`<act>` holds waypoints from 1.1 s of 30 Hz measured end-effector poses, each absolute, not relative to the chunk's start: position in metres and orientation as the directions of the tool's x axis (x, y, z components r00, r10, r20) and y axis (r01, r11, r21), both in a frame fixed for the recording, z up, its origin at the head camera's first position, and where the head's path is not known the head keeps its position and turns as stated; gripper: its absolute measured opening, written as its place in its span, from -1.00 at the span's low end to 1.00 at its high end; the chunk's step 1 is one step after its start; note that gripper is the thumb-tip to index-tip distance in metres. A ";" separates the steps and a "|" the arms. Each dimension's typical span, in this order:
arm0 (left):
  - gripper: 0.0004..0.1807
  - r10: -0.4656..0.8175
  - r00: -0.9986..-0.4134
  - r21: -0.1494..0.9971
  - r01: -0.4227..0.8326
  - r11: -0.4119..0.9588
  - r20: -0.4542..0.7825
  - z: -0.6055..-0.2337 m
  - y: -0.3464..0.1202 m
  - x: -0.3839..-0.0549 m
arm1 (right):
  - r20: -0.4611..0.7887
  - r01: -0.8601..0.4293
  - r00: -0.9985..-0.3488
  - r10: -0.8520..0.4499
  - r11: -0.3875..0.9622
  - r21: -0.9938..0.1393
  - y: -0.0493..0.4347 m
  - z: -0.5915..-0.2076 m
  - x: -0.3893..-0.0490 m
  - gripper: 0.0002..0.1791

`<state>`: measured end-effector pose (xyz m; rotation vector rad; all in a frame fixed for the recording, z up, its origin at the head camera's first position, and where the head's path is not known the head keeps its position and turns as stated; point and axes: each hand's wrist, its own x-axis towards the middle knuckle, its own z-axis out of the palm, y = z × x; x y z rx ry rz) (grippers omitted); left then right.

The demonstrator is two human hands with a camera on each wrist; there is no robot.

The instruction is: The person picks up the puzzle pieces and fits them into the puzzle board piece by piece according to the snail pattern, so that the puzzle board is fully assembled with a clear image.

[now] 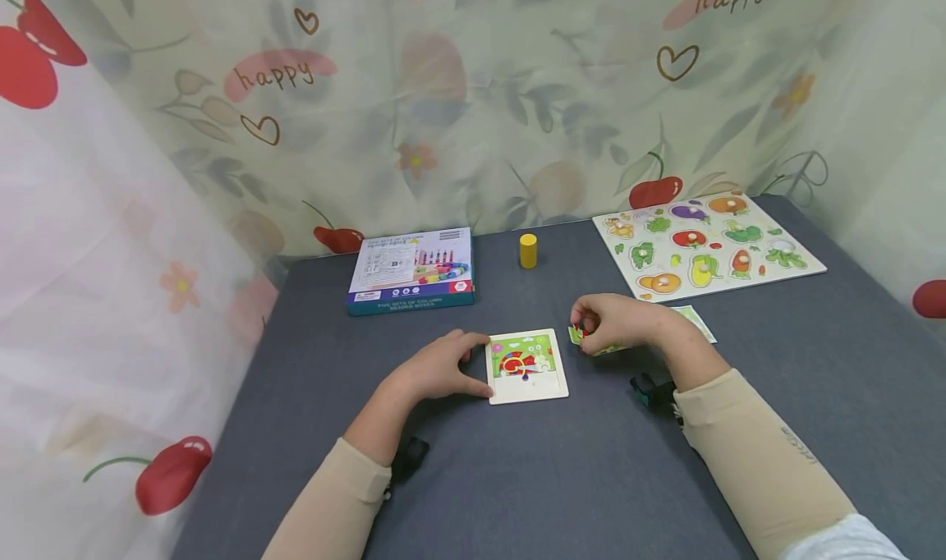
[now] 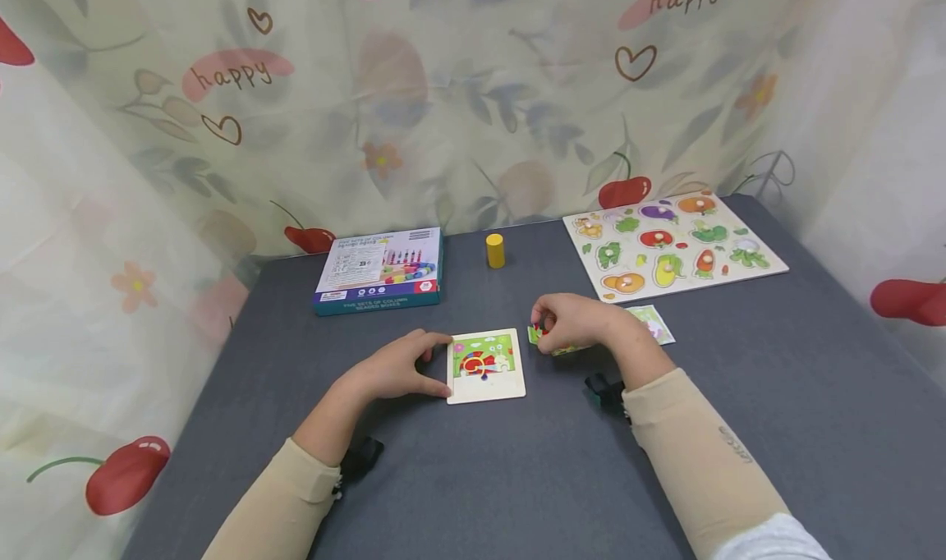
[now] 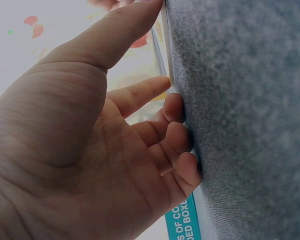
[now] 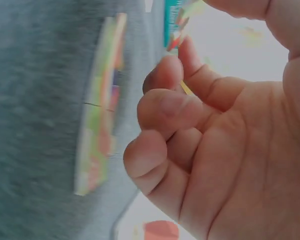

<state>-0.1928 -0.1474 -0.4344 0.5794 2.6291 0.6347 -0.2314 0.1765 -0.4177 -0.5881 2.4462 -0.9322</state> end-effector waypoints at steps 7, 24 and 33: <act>-0.10 0.472 -0.845 0.495 0.306 0.813 -0.252 -0.435 -0.147 -0.193 | -0.194 -0.256 -0.841 -0.505 0.686 -0.681 0.180 -0.393 -0.224 -0.59; -0.07 0.472 -0.843 0.493 0.305 0.815 -0.259 -0.436 -0.147 -0.194 | 0.081 -0.428 -0.847 -0.525 0.583 -0.691 0.176 -0.346 -0.195 -0.63; -0.06 0.462 -0.847 0.484 0.299 0.823 -0.262 -0.436 -0.147 -0.193 | 0.254 -0.577 -0.790 -0.558 0.535 -0.617 0.161 -0.335 -0.177 -0.62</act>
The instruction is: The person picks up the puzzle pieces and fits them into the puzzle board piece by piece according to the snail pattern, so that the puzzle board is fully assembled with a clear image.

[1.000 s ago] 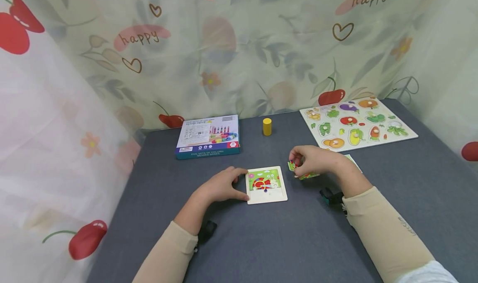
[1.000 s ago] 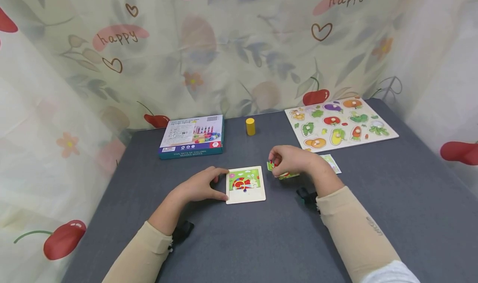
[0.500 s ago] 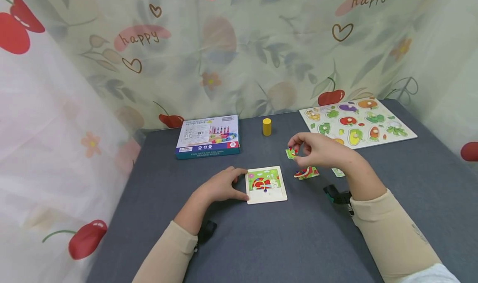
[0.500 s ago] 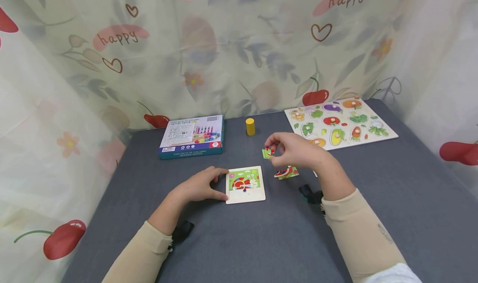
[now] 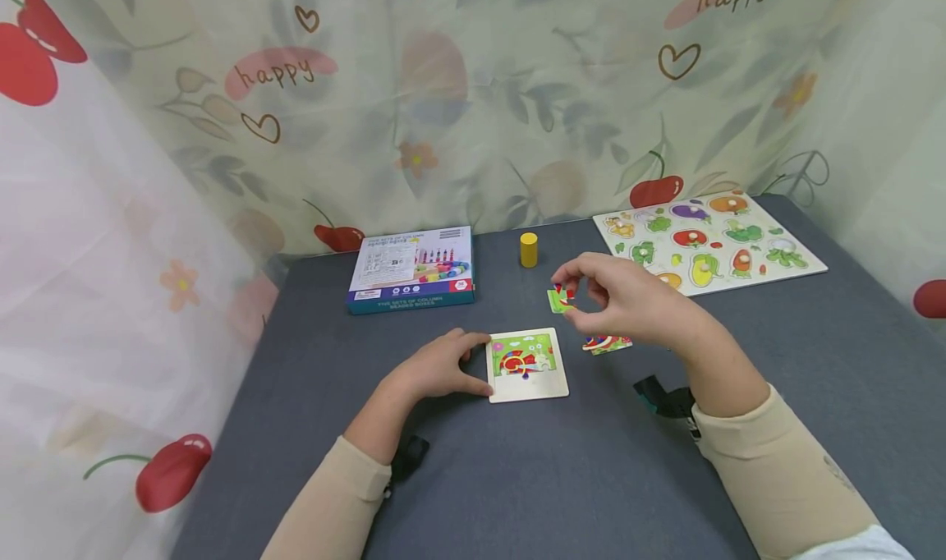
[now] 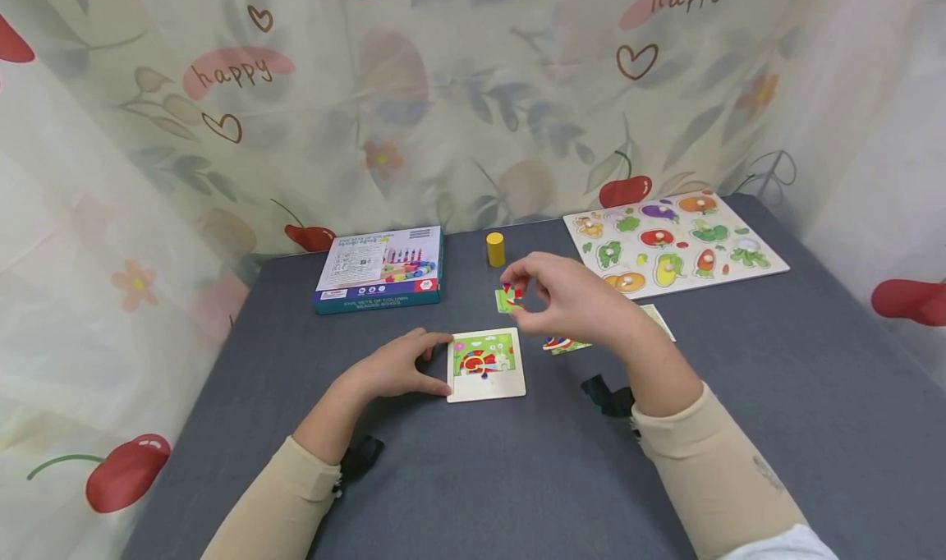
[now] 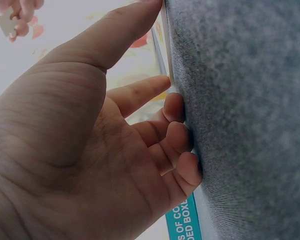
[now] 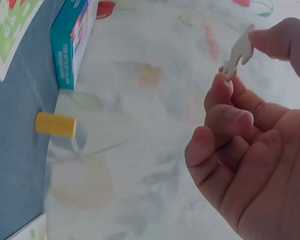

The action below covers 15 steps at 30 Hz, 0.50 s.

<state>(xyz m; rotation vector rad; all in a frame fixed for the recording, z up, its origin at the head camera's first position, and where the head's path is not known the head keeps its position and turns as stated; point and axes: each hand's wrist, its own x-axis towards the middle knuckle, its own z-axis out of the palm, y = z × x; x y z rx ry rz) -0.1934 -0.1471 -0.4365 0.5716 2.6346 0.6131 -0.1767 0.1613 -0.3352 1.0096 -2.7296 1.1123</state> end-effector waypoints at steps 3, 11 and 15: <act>-0.07 0.460 -0.847 0.485 0.295 0.823 -0.266 -0.436 -0.147 -0.193 | 0.295 -0.615 -0.766 -0.571 0.517 -0.595 0.156 -0.334 -0.173 -0.63; -0.06 0.452 -0.847 0.488 0.281 0.826 -0.278 -0.435 -0.147 -0.193 | 0.320 -0.659 -0.730 -0.604 0.494 -0.567 0.140 -0.341 -0.170 -0.64; -0.06 0.452 -0.847 0.493 0.277 0.825 -0.280 -0.435 -0.147 -0.193 | 0.307 -0.673 -0.710 -0.633 0.482 -0.561 0.132 -0.347 -0.171 -0.65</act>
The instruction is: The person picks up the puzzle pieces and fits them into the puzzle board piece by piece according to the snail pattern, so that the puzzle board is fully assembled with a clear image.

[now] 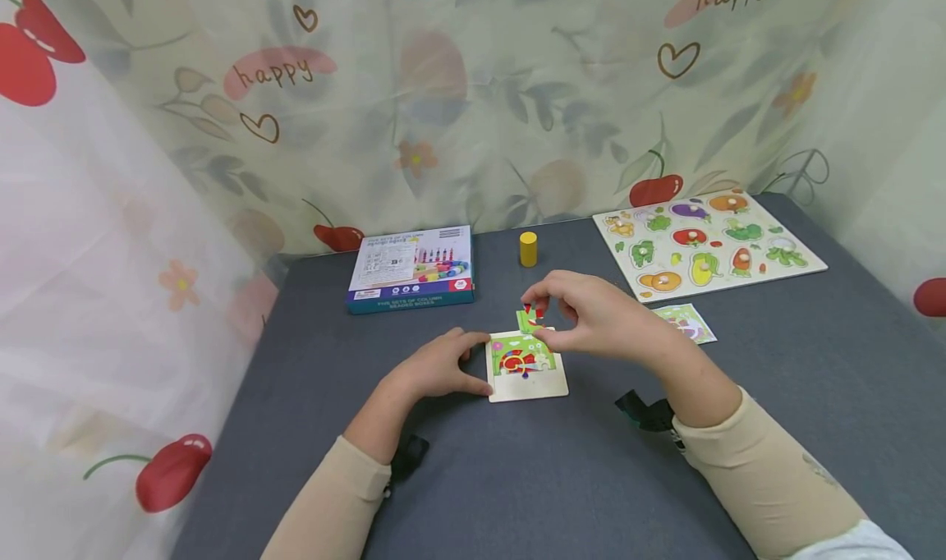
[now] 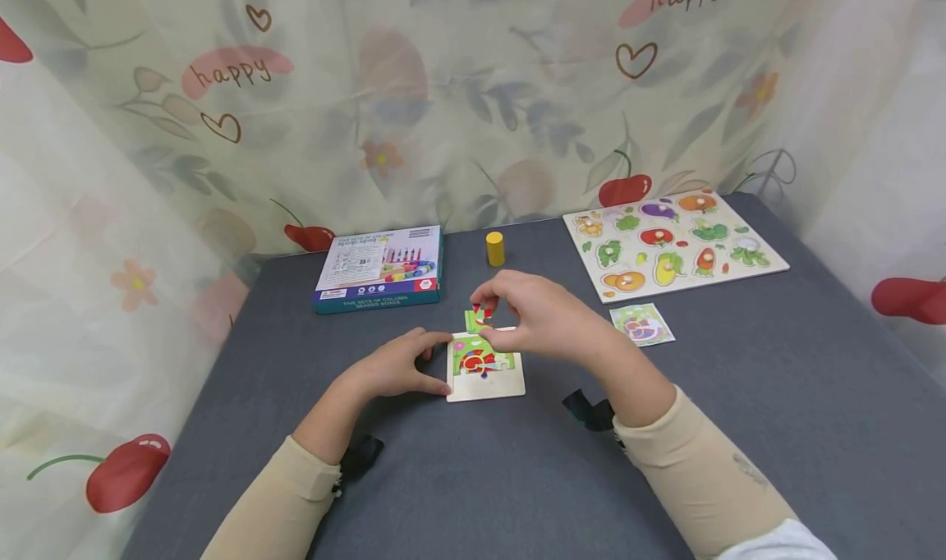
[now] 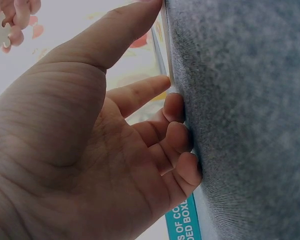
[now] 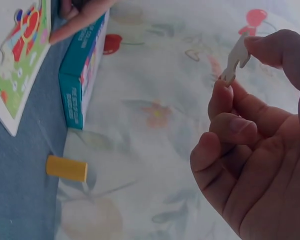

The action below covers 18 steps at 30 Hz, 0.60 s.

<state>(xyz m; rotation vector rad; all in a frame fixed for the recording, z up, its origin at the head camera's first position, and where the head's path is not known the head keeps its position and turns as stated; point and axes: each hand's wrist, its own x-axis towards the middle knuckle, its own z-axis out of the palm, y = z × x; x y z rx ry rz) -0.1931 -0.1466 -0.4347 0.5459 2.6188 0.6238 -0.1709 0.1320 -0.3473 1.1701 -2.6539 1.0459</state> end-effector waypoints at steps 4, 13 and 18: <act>-0.06 0.452 -0.847 0.491 0.278 0.825 -0.280 -0.434 -0.146 -0.194 | 0.276 -0.670 -0.698 -0.661 0.467 -0.577 0.124 -0.353 -0.170 -0.65; -0.05 0.456 -0.848 0.487 0.288 0.824 -0.269 -0.434 -0.147 -0.193 | 0.217 -0.648 -0.708 -0.672 0.495 -0.579 0.106 -0.370 -0.171 -0.63; -0.05 0.468 -0.842 0.495 0.297 0.817 -0.268 -0.434 -0.147 -0.194 | 0.158 -0.604 -0.739 -0.655 0.540 -0.586 0.100 -0.380 -0.173 -0.60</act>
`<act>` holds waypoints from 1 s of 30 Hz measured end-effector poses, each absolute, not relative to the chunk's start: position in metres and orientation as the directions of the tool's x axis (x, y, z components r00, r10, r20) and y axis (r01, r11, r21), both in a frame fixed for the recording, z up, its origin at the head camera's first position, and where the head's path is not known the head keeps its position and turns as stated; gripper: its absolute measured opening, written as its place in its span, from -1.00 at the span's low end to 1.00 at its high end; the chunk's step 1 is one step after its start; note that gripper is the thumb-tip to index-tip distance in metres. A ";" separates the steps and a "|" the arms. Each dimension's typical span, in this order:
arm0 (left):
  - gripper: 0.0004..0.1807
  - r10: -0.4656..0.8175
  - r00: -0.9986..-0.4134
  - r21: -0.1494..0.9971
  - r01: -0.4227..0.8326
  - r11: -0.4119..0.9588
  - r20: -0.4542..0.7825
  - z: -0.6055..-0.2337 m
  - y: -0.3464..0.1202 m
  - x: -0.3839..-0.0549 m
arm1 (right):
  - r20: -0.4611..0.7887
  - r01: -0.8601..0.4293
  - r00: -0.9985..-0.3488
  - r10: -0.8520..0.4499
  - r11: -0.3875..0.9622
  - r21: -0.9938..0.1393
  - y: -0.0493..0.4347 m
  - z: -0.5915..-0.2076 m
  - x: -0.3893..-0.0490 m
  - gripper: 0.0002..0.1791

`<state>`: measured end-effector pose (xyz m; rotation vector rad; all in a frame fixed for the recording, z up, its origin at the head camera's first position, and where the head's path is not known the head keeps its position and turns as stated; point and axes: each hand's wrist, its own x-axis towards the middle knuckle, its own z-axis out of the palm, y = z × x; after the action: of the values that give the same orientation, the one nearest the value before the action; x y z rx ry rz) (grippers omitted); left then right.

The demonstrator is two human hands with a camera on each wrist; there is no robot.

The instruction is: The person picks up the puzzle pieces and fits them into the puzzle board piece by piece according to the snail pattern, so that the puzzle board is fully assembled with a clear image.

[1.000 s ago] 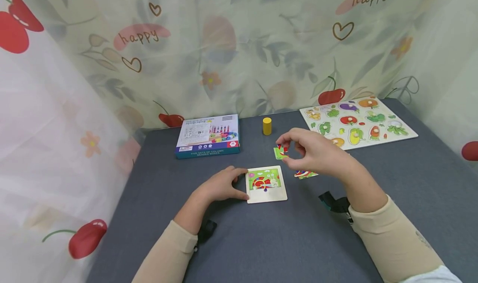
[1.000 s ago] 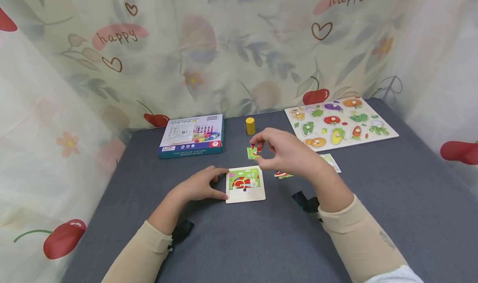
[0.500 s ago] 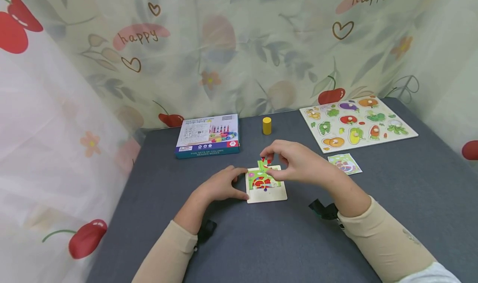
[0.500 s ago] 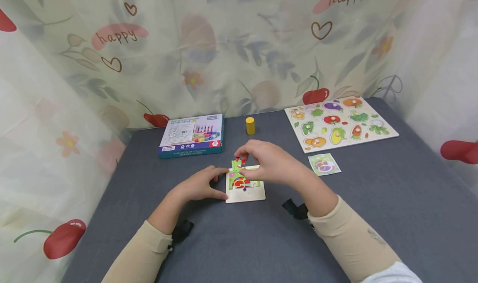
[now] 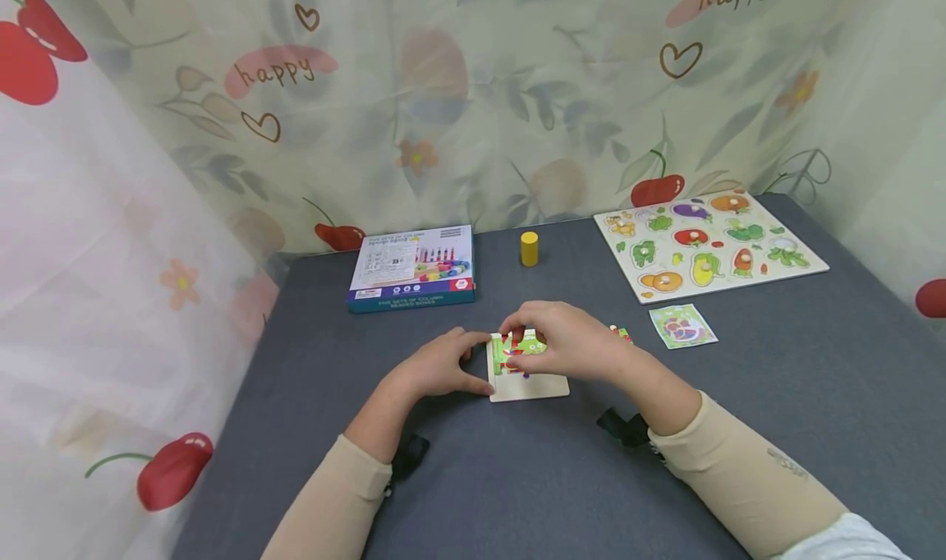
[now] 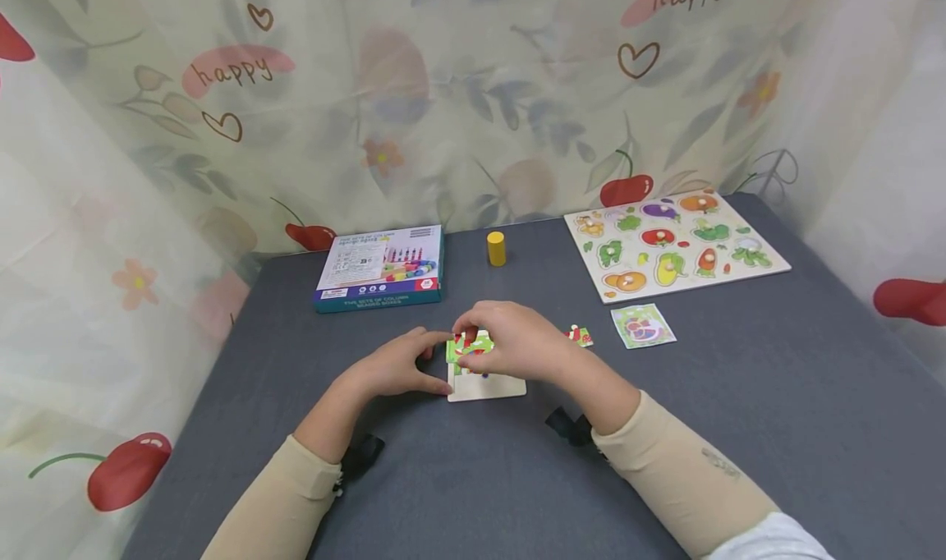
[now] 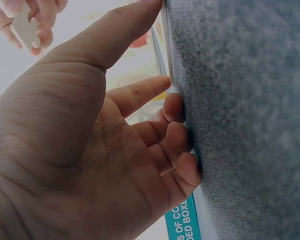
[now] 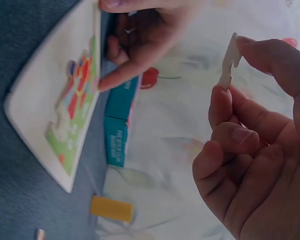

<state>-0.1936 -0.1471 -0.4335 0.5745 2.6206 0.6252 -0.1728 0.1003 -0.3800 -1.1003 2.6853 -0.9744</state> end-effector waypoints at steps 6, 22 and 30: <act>-0.05 0.467 -0.843 0.490 0.299 0.819 -0.268 -0.435 -0.148 -0.194 | 0.129 -0.603 -0.739 -0.662 0.563 -0.565 0.095 -0.393 -0.177 -0.56; -0.06 0.487 -0.837 0.513 0.314 0.799 -0.248 -0.433 -0.149 -0.193 | 0.023 -0.573 -0.743 -0.668 0.618 -0.538 0.085 -0.428 -0.185 -0.62; -0.08 0.490 -0.837 0.511 0.319 0.798 -0.244 -0.433 -0.148 -0.192 | 0.006 -0.568 -0.741 -0.672 0.621 -0.540 0.085 -0.438 -0.189 -0.66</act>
<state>-0.1921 -0.1484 -0.4328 0.6128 2.6196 0.6525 -0.1888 0.0852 -0.4383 -1.0242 2.6477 -0.7805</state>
